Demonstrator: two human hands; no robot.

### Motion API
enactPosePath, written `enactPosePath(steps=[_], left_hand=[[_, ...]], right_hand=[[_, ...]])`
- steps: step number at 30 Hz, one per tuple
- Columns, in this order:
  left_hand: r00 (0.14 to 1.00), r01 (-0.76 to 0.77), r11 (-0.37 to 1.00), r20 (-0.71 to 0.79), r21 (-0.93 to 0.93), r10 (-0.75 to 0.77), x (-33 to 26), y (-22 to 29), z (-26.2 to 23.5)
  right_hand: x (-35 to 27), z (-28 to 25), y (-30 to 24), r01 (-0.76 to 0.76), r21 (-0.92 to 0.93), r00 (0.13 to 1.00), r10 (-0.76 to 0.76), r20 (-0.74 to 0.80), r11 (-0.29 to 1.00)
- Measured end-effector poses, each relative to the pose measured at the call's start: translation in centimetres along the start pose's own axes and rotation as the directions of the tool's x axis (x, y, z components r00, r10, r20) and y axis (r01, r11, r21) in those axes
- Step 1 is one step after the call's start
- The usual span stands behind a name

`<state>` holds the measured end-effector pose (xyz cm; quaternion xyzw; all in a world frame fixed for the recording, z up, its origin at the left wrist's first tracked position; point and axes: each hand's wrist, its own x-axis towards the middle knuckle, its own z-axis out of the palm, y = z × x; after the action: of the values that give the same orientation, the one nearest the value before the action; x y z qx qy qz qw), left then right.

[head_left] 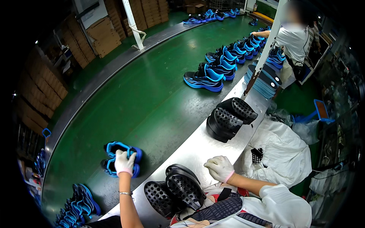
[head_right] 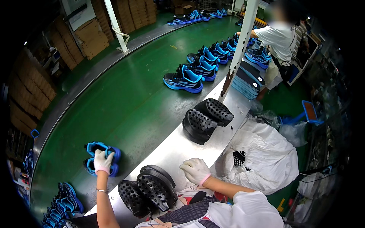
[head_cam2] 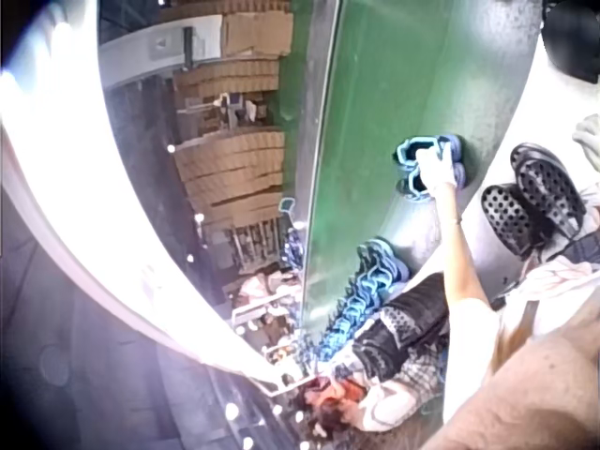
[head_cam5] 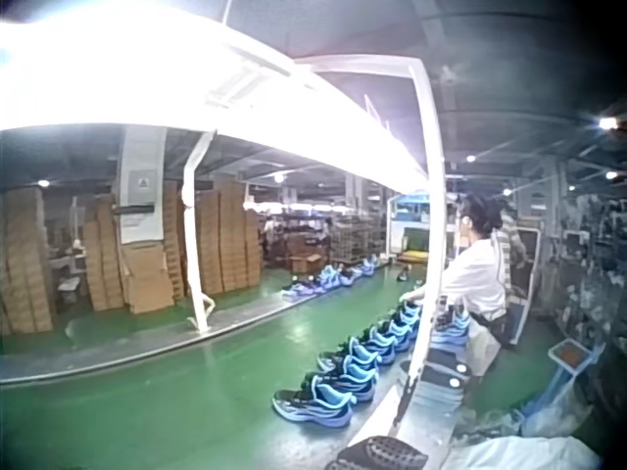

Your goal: The person assembles shoes by taking a black rubber sole component and fitting it onto the bottom of a blue and black shoe upper, handling them one at a time.

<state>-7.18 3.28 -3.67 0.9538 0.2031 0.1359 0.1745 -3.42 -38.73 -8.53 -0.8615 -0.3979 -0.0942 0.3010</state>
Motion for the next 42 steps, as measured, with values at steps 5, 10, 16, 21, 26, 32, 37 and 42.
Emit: enactPosePath(steps=[5, 10, 16, 21, 26, 32, 37, 42], left_hand=[[0.968, -0.213, 0.974, 0.121, -0.071, 0.220, 0.9, 4.9, 1.6], [0.953, -0.244, 0.950, 0.135, -0.196, 0.273, -1.1, 4.7, 0.8], [0.968, -0.209, 0.962, -0.178, -0.175, 0.178, -7.8, 2.4, -2.1], [0.965, 0.112, 0.868, -0.155, -0.484, -0.210, -13.9, -0.6, -1.5], [0.935, 0.287, 0.655, 0.056, -0.699, -0.350, -19.2, -0.3, 1.9], [0.963, 0.145, 0.750, -0.082, -0.646, -0.256, -20.9, 3.1, 5.7], [0.952, 0.170, 0.673, -0.057, -0.719, -0.301, -21.2, 4.4, 4.1], [0.946, 0.174, 0.706, -0.081, -0.686, -0.313, -21.5, 4.5, 3.9]], right_hand=[[-0.1, 0.0, 0.5, 0.010, 0.006, 1.000, -0.010, 0.010, 1.000], [0.0, -0.1, -0.2, 0.047, -0.012, 0.996, -0.048, -0.074, 0.999], [0.3, -0.1, -0.2, 0.022, -0.004, 0.998, -0.022, -0.062, 1.000], [2.6, -1.0, -1.1, -0.111, 0.044, 0.992, 0.113, -0.047, 0.993], [8.1, -6.0, -7.1, 0.032, 0.108, 0.993, -0.019, -0.116, 0.994], [9.4, -10.3, -14.1, 0.239, 0.089, 0.971, -0.239, -0.018, 0.967], [9.3, -9.8, -17.7, 0.459, 0.048, 0.880, -0.461, 0.113, 0.887], [9.5, -7.8, -19.1, 0.508, 0.071, 0.829, -0.509, 0.231, 0.859]])
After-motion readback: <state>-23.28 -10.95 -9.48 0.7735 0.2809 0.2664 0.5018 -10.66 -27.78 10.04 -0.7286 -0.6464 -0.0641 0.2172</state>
